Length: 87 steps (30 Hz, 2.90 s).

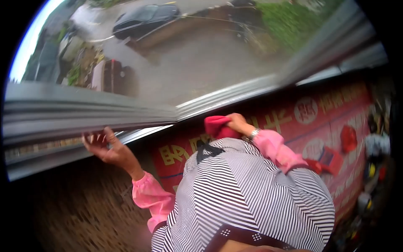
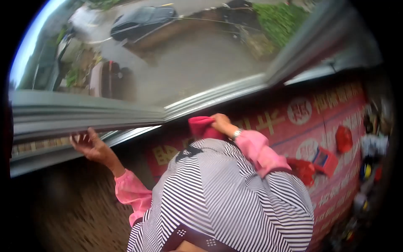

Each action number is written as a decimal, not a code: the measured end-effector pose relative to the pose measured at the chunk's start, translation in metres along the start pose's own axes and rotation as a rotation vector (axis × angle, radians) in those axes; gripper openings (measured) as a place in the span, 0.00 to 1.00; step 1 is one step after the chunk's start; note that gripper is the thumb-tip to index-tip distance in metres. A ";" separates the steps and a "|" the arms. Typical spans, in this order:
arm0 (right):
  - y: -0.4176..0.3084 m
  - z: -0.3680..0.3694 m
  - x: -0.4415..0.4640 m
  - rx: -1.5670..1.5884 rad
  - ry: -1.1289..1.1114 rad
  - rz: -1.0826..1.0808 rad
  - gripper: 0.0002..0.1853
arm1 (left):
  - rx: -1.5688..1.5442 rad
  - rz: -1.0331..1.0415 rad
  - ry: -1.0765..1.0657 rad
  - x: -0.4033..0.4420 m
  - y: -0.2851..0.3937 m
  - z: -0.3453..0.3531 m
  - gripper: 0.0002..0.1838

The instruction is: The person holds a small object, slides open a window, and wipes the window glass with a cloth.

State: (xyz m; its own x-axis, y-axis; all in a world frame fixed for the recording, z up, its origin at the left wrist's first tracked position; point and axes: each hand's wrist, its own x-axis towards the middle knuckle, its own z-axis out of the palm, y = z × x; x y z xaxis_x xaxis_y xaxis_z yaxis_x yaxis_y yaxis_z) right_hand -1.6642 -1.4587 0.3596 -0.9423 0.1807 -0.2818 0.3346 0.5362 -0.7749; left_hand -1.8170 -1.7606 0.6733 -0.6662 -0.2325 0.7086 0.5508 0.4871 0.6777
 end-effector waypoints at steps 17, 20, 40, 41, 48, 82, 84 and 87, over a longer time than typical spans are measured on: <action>0.080 -0.088 -0.022 0.203 0.612 0.214 0.15 | 0.009 -0.040 0.032 -0.012 -0.007 0.018 0.33; 0.068 -0.059 -0.006 0.333 0.556 0.170 0.18 | 0.041 -0.050 0.013 -0.014 -0.008 0.019 0.35; -0.095 0.029 0.069 0.181 -0.104 -0.173 0.18 | 0.374 -0.081 -0.266 -0.089 -0.066 -0.048 0.16; -0.116 0.029 0.066 0.241 -0.129 -0.187 0.18 | 0.386 -0.102 -0.251 -0.094 -0.071 -0.056 0.14; -0.245 -0.009 0.044 0.650 -0.198 -0.276 0.12 | 0.427 -0.360 -0.358 -0.134 -0.091 -0.084 0.13; -0.321 -0.050 0.022 0.744 0.284 -0.403 0.11 | 0.423 -0.234 -0.691 -0.135 -0.094 -0.077 0.12; -0.323 -0.049 0.022 0.765 0.287 -0.418 0.12 | 0.442 -0.237 -0.666 -0.134 -0.094 -0.074 0.12; -0.317 -0.052 0.026 0.694 0.257 -0.396 0.12 | 0.441 -0.238 -0.614 -0.138 -0.093 -0.070 0.09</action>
State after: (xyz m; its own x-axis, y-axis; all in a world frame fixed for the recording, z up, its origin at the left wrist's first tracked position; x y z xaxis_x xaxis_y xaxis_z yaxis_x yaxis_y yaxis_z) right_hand -1.7950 -1.5808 0.6276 -0.9365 0.3135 0.1571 -0.1702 -0.0145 -0.9853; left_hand -1.7411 -1.8332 0.5266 -0.9701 0.0708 0.2321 0.1940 0.8009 0.5665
